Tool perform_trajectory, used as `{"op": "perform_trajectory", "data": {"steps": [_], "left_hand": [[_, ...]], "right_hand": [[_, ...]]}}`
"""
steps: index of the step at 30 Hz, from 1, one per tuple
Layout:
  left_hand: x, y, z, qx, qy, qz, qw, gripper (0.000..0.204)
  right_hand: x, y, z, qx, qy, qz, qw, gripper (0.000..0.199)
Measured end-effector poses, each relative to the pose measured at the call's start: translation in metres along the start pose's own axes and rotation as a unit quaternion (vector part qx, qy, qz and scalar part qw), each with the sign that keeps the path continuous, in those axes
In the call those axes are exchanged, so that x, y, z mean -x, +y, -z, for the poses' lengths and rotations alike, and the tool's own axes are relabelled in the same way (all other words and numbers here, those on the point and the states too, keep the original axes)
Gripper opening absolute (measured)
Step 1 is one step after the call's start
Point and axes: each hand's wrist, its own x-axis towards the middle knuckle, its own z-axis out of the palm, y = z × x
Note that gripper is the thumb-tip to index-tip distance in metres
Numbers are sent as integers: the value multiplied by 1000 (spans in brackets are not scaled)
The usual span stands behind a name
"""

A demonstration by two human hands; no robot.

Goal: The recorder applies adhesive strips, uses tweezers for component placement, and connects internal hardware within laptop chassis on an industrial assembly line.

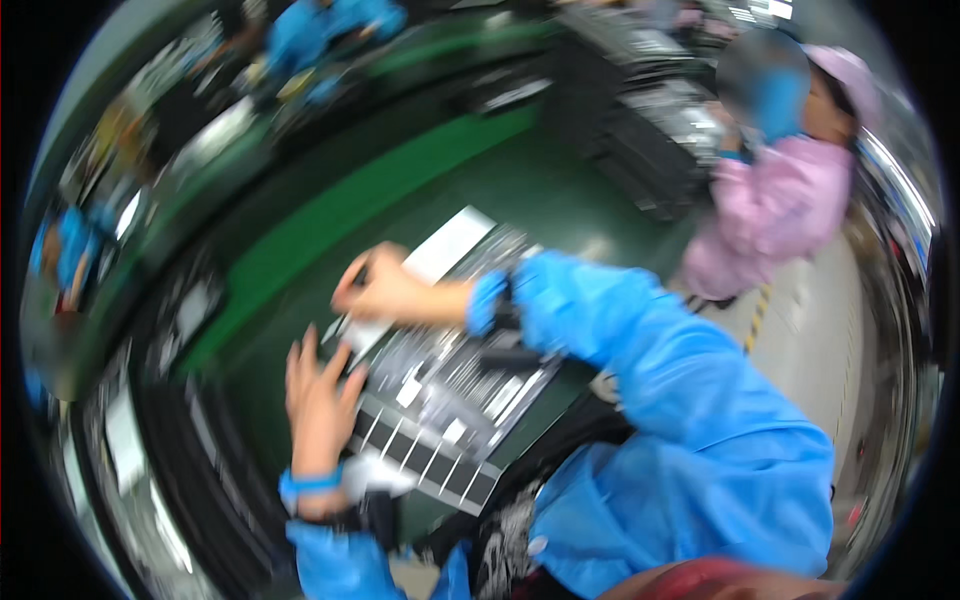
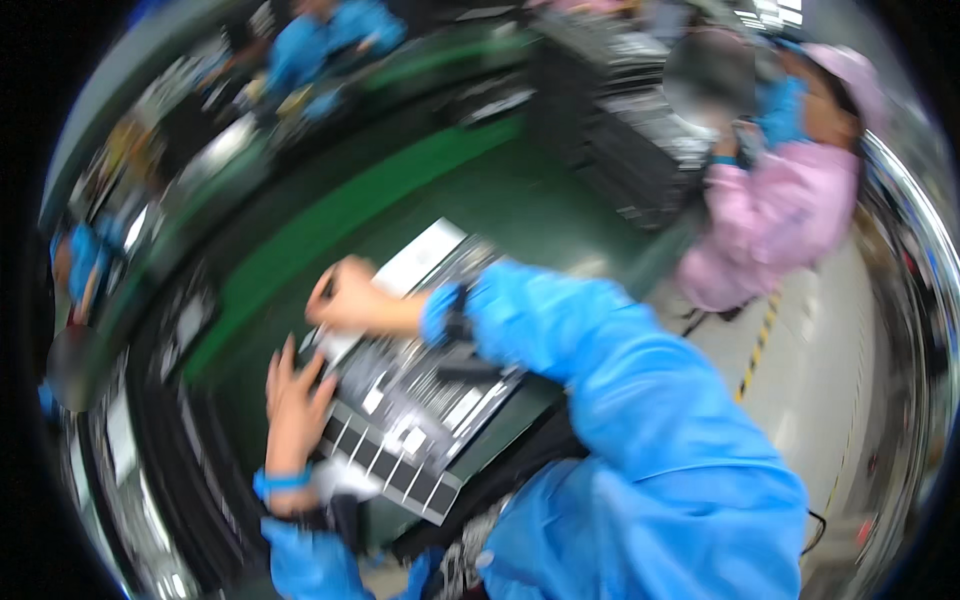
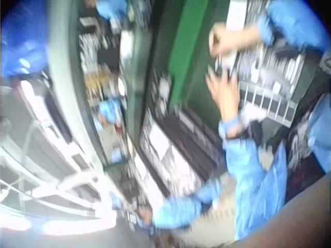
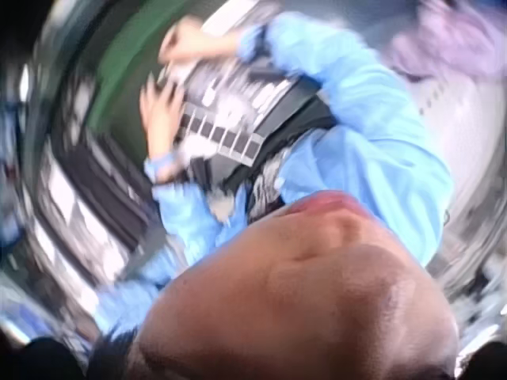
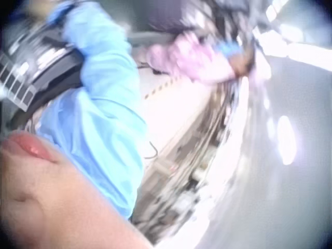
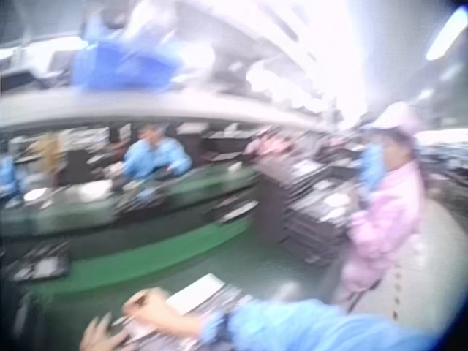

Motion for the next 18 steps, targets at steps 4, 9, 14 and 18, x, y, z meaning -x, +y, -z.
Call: {"op": "perform_trajectory", "data": {"steps": [4,9,14,18], "left_hand": [[1,16,12,39,-59,65,995,43],[-6,28,14,46,-78,80,993,41],[6,-18,-7,8,34,-25,999,36],[-14,16,20,131,160,-54,977,22]], "right_hand": [[8,-10,5,-145,-30,-15,989,14],[15,-29,23,-206,7,5,979,14],[34,-67,79,-248,-42,19,968,22],[74,-59,141,-82,32,-10,996,27]]}}
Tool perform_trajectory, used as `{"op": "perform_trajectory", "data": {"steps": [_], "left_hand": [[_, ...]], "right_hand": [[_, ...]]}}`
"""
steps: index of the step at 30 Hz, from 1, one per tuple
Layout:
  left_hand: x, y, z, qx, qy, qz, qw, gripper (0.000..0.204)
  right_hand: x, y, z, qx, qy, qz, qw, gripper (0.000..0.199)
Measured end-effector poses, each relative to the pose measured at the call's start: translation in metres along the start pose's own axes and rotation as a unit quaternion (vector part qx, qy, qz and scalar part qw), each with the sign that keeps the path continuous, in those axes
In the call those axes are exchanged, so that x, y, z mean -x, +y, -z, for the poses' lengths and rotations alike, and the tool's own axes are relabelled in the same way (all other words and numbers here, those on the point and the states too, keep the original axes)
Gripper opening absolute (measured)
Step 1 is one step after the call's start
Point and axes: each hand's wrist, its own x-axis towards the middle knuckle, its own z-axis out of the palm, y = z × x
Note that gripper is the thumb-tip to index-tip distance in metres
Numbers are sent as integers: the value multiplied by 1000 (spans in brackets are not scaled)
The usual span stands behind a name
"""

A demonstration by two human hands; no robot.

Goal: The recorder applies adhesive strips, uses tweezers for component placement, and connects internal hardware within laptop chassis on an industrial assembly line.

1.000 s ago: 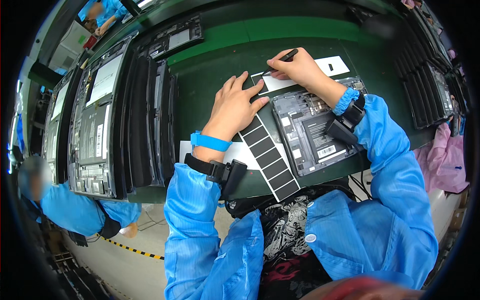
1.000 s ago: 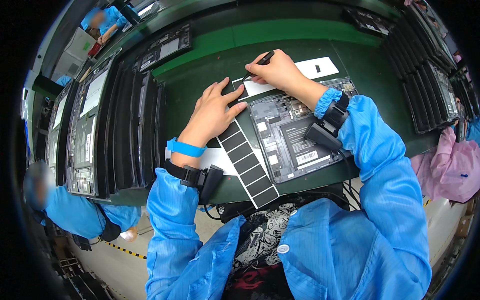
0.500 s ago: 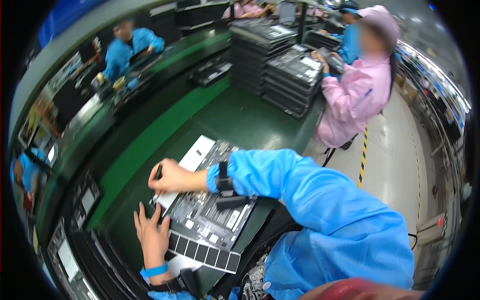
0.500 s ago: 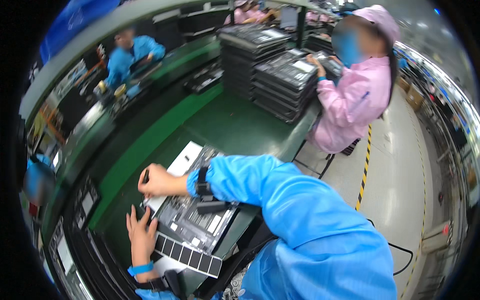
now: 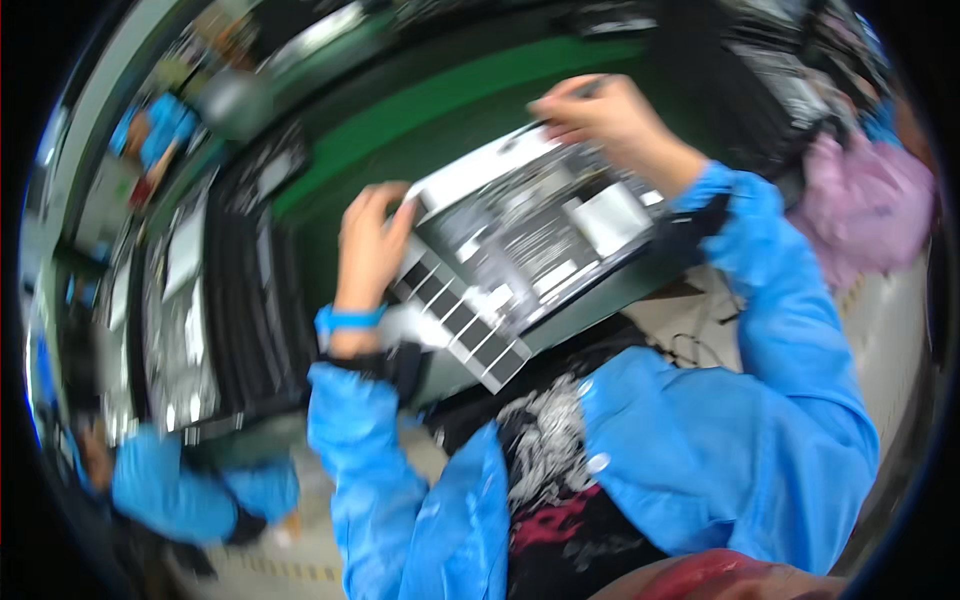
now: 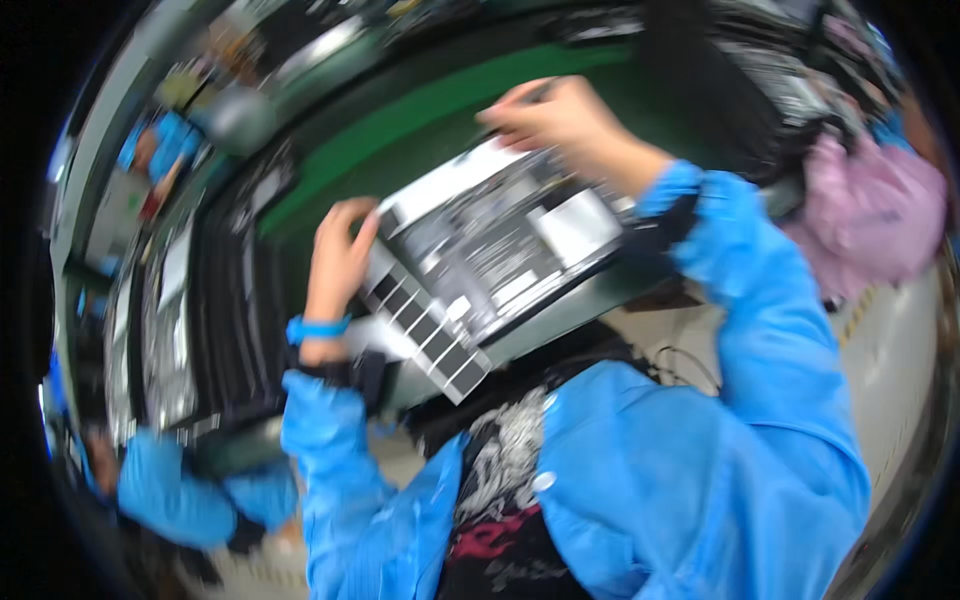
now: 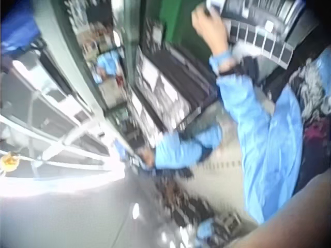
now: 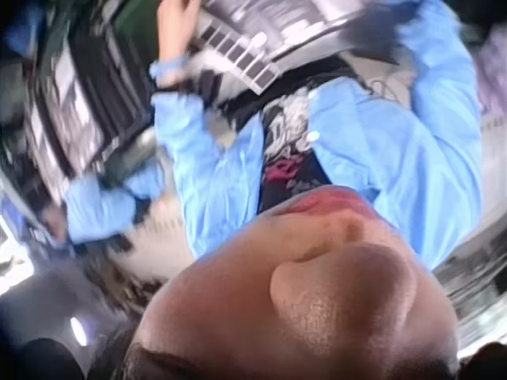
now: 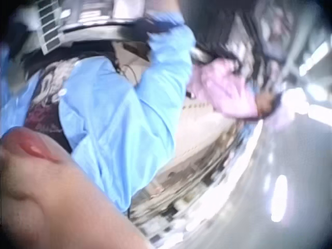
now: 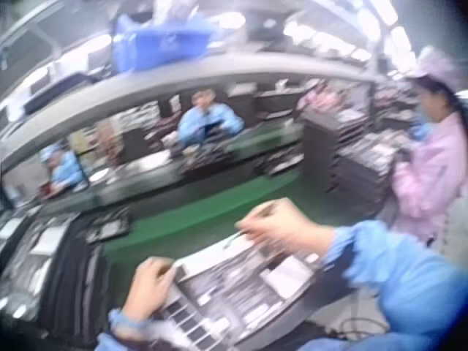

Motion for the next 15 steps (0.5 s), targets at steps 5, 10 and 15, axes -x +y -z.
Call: {"op": "perform_trajectory", "data": {"steps": [5,10,15], "left_hand": [[-18,60,-1,210,-117,225,944,23],[-35,92,-30,237,-197,311,899,27],[-48,89,-71,194,-235,287,908,33]], "right_hand": [[-2,38,32,-66,-18,-62,996,24],[-2,63,15,-96,-34,-99,990,26],[3,69,22,-101,-41,-101,989,27]]}}
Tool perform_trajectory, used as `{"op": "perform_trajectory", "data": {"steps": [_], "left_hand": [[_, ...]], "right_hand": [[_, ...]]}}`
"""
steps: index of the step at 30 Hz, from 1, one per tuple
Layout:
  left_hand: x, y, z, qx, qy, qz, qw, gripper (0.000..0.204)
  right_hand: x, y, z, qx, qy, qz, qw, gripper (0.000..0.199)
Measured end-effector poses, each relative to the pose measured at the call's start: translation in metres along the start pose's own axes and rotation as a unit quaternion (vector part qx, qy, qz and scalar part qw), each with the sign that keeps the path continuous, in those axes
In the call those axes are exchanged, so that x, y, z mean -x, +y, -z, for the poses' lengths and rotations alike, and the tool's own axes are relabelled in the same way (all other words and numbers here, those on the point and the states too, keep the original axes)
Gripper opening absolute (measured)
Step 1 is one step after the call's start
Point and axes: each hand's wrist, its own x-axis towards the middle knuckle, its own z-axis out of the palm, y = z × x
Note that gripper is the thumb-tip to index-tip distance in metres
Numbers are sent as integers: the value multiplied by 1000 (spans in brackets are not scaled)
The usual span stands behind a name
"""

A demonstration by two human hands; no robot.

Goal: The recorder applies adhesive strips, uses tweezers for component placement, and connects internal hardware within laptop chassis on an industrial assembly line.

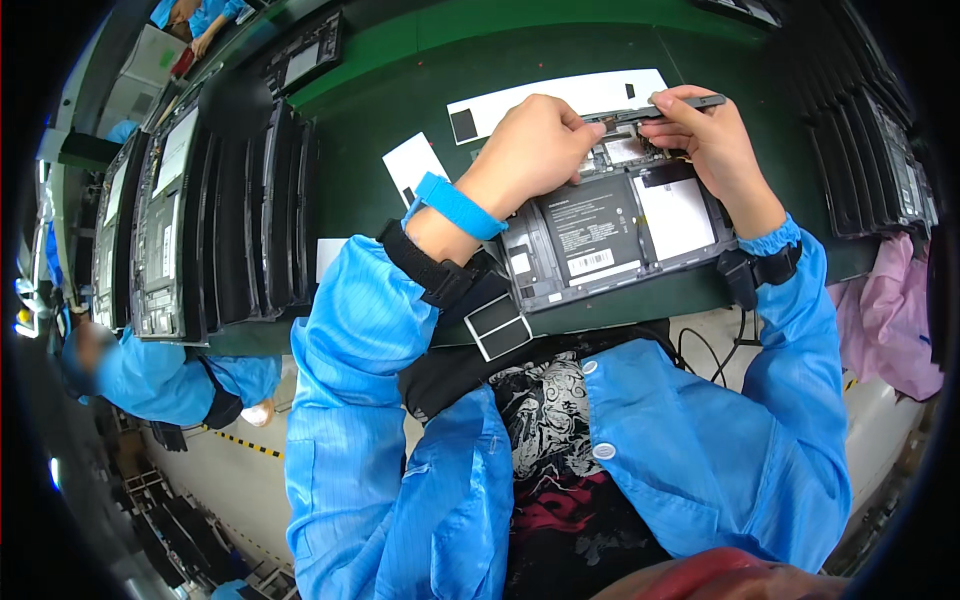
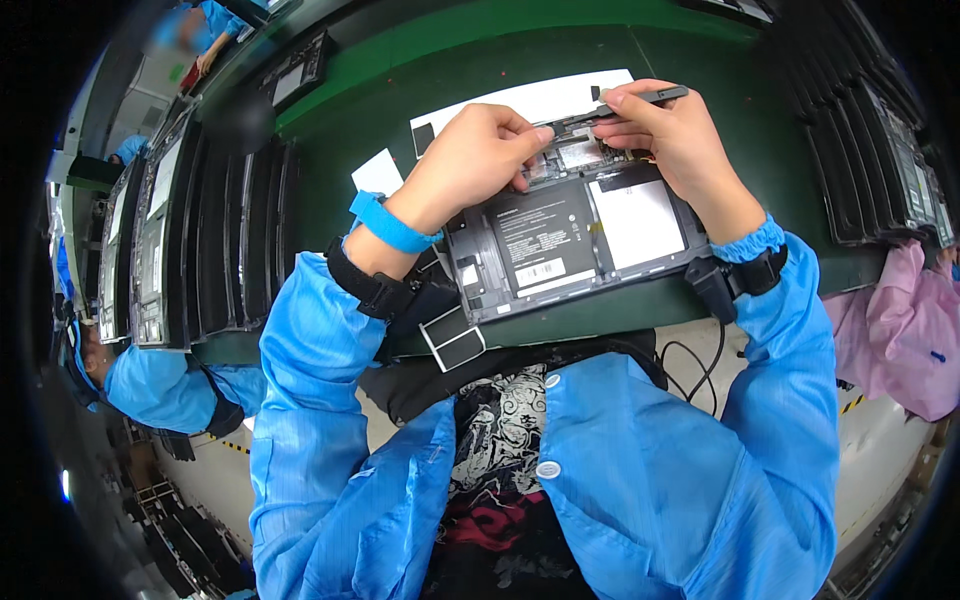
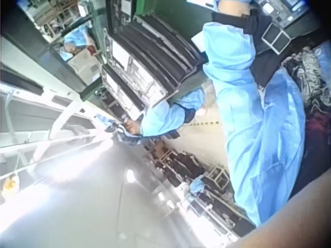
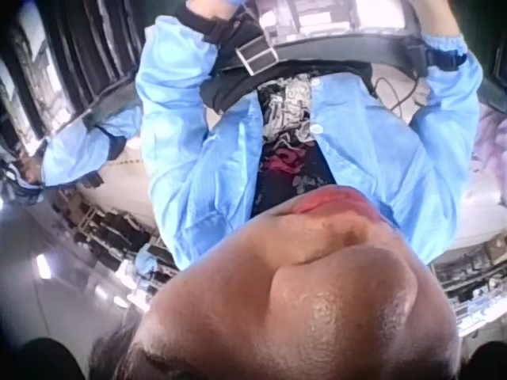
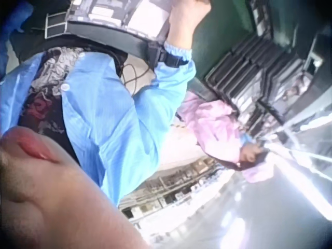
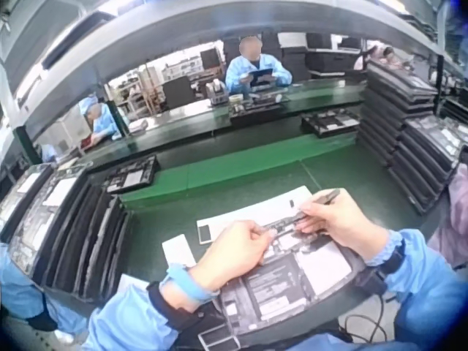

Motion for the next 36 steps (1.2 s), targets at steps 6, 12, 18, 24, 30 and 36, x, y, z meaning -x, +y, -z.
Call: {"op": "perform_trajectory", "data": {"steps": [6,12,18,24,30,36], "left_hand": [[-14,-11,-8,9,17,-52,998,29],[-18,-4,-5,44,-18,-1,999,26],[-31,6,0,-40,-33,32,998,26],[-36,13,-4,-99,-22,54,993,27],[-36,18,-1,-58,-46,80,994,30],[-36,23,0,-47,-46,81,995,31]], "right_hand": [[-4,4,8,-2,-9,-5,1000,27],[-3,6,11,-3,-9,-2,1000,25],[-3,9,8,6,18,-6,1000,22],[0,6,4,71,22,0,997,21],[-2,7,4,49,13,-2,999,20],[0,5,2,51,10,-1,999,20]]}}
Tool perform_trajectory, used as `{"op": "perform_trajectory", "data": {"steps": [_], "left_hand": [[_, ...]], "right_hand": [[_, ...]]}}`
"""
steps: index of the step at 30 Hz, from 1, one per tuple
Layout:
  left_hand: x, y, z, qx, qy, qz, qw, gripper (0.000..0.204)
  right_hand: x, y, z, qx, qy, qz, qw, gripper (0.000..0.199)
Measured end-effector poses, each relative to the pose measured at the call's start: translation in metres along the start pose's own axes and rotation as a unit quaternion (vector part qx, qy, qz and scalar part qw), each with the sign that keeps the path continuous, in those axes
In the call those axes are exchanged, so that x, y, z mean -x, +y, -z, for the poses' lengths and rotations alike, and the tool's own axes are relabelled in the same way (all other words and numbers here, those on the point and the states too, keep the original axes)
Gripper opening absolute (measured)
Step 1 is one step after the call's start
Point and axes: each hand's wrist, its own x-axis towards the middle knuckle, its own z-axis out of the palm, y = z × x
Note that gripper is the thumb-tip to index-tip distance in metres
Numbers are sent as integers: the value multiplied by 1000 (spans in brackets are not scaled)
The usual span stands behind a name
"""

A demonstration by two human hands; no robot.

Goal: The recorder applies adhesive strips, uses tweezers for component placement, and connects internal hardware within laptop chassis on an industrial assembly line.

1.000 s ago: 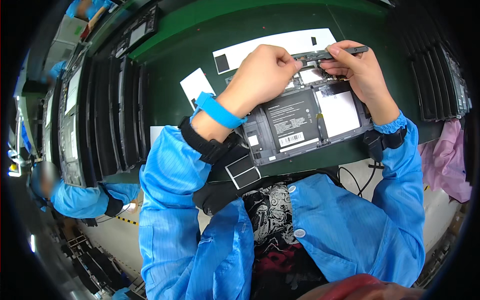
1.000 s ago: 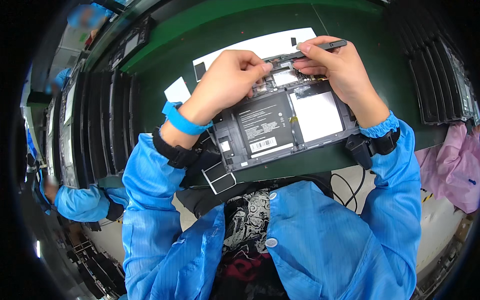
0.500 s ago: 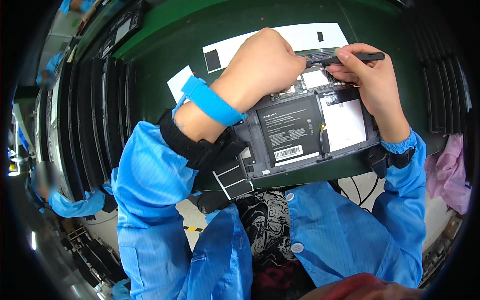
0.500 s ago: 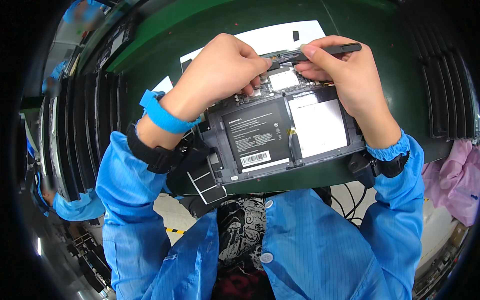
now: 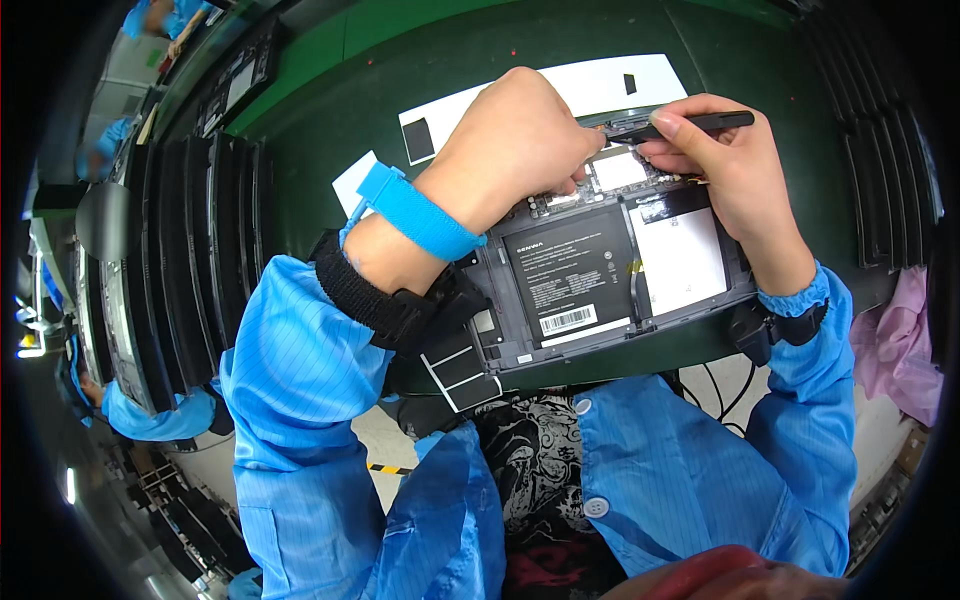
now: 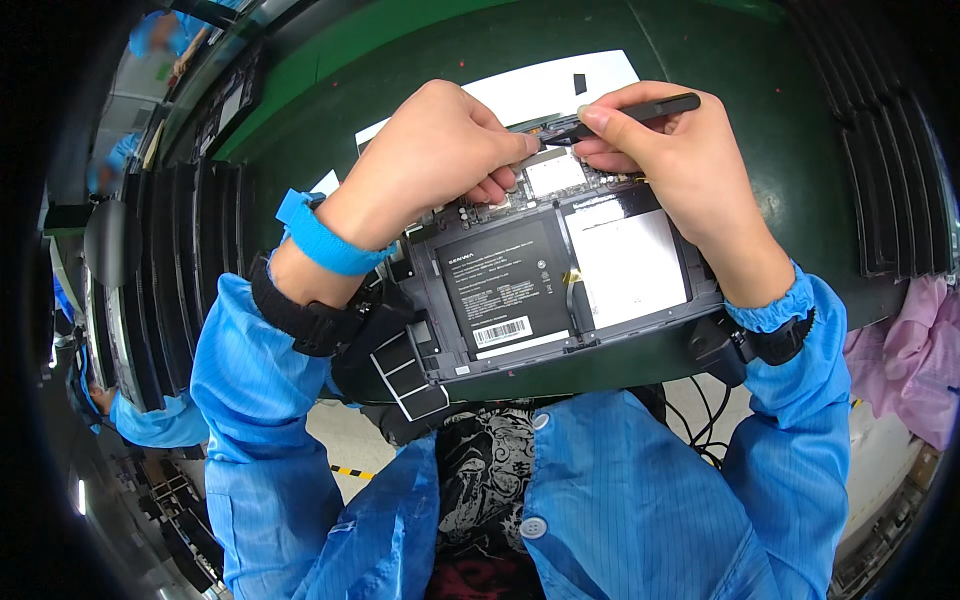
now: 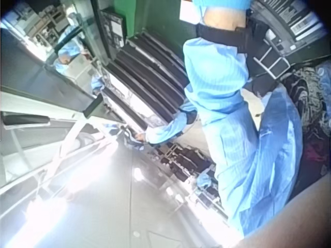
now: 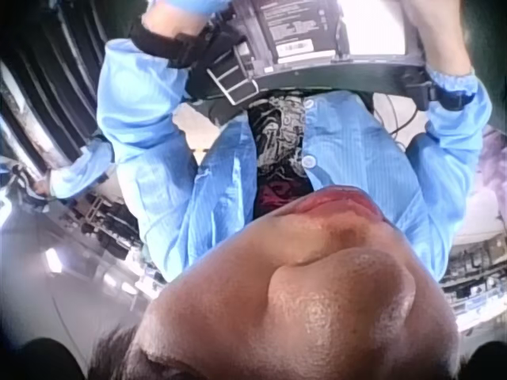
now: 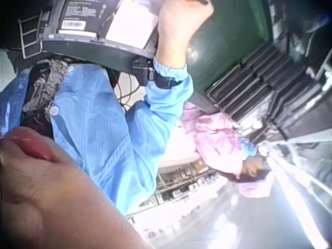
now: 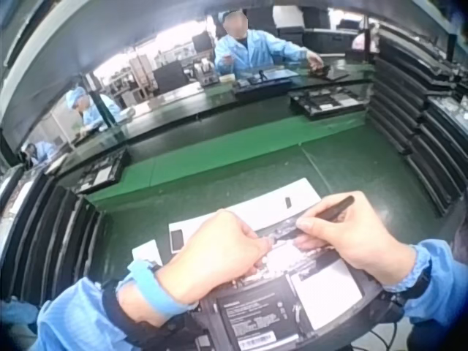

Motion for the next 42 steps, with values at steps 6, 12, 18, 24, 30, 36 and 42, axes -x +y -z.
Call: {"op": "perform_trajectory", "data": {"steps": [6,12,18,24,30,36,42], "left_hand": [[-1,7,1,-20,-14,11,1000,32],[-5,8,7,-122,-26,43,991,39],[24,-10,4,-203,88,-74,972,37],[147,-79,1,-238,290,-126,919,36],[177,-152,-18,-251,297,-141,910,63],[162,-164,3,-148,326,-136,924,61],[147,-164,2,-131,329,-69,933,87]], "right_hand": [[1,-1,1,-2,1,-2,1000,21],[3,0,-1,-14,19,10,1000,23],[-10,7,2,-141,36,30,989,28],[0,4,18,-87,9,23,996,27],[5,-13,1,7,-27,30,999,27],[28,-50,-123,175,-157,121,964,24],[-19,-12,-194,234,-164,111,952,28]]}}
